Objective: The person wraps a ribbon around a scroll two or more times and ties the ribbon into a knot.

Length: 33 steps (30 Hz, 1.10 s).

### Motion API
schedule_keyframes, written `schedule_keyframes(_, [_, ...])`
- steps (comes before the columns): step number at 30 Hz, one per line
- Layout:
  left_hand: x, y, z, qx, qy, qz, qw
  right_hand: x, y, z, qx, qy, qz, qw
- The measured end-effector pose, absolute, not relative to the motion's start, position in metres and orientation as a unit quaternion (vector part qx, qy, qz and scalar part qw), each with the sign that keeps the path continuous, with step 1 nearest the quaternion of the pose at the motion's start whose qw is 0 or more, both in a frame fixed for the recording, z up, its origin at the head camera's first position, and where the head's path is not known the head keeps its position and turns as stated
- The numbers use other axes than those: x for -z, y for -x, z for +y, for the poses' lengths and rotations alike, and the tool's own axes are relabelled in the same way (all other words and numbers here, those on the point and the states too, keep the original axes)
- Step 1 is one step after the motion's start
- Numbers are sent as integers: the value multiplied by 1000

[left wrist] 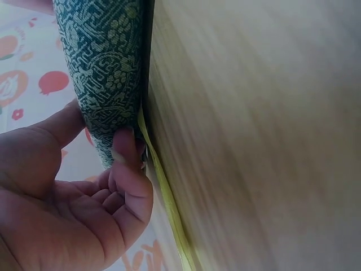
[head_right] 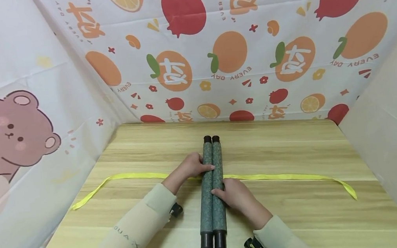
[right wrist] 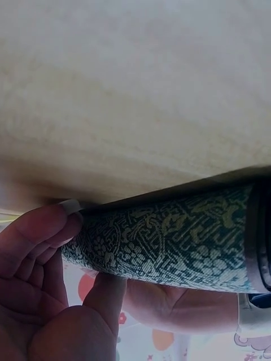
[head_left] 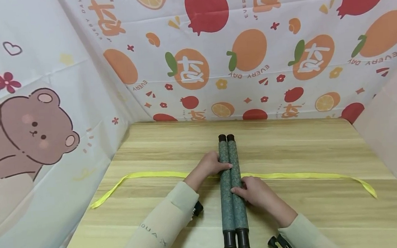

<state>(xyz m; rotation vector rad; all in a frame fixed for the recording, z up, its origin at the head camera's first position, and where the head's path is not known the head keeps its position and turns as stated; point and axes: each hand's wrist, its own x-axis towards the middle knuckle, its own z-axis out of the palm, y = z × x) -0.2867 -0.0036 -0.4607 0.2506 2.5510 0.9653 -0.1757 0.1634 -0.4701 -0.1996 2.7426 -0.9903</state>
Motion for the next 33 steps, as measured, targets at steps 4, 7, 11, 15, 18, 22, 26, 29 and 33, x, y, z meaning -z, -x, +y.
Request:
schedule_keyframes(4, [460, 286, -4, -345, -88, 915, 191, 471, 176, 165, 344, 67, 930, 108])
schedule_keyframes(7, [460, 285, -4, -344, -94, 916, 182, 470, 177, 167, 344, 68, 930, 108])
schedule_keyframes(11, [459, 283, -6, -335, -104, 920, 173, 470, 179, 170, 344, 73, 929, 113])
schedule_keyframes(15, [459, 283, -9, -331, -117, 922, 165, 471, 180, 172, 348, 74, 926, 125])
schedule_keyframes(18, [459, 282, -12, -338, -123, 918, 165, 470, 182, 173, 350, 73, 925, 130])
schedule_keyframes(22, [456, 282, -16, -352, -130, 910, 174, 467, 184, 175, 345, 66, 928, 125])
schedule_keyframes(26, [451, 283, -24, -354, -138, 907, 181, 464, 190, 179, 326, 55, 938, 102])
schedule_keyframes(29, [447, 283, -31, -351, -148, 906, 183, 461, 195, 185, 300, 46, 949, 82])
schedule_keyframes(33, [445, 284, -41, -353, -167, 902, 181, 456, 203, 196, 272, 44, 959, 64])
